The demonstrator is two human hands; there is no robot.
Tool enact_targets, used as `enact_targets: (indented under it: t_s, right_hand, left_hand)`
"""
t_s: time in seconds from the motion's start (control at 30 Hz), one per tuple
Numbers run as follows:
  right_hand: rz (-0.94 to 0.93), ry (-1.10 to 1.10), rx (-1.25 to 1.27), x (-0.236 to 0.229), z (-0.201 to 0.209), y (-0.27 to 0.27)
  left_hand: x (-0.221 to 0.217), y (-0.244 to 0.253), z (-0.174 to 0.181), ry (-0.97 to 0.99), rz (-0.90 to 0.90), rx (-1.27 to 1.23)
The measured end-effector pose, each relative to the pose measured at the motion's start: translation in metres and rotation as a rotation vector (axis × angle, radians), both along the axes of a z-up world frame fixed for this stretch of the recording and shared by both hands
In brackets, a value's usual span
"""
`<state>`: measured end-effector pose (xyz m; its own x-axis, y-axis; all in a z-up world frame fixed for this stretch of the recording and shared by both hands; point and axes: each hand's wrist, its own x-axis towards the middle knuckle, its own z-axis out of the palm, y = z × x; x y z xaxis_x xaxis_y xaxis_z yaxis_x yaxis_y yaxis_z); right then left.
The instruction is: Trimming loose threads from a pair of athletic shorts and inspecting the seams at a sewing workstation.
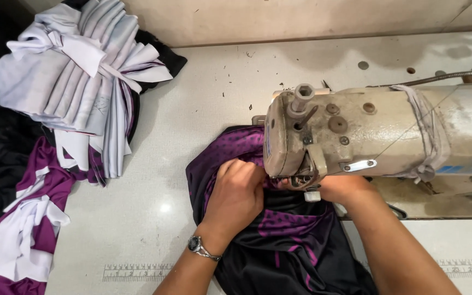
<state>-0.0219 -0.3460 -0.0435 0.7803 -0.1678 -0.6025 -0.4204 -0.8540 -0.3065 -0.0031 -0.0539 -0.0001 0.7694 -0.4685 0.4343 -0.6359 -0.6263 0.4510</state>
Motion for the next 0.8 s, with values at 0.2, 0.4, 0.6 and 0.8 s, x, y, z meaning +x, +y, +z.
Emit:
enact_targets:
  t_s: [0.2, 0.4, 0.6, 0.8]
  right_hand:
    - [0.13, 0.067, -0.024, 0.012, 0.061, 0.026]
    - [0.098, 0.305, 0.287, 0.023, 0.166, 0.069]
    - [0.195, 0.443, 0.032, 0.026, 0.148, 0.061]
    - [0.192, 0.24, -0.027, 0.014, 0.165, 0.09]
  left_hand:
    - [0.002, 0.004, 0.012, 0.152, -0.019, -0.158]
    - [-0.014, 0.028, 0.054, 0.386, -0.071, -0.089]
    - [-0.031, 0.066, 0.101, 0.916, -0.06, 0.248]
    - [-0.052, 0.058, 0.103, 0.818, 0.006, 0.491]
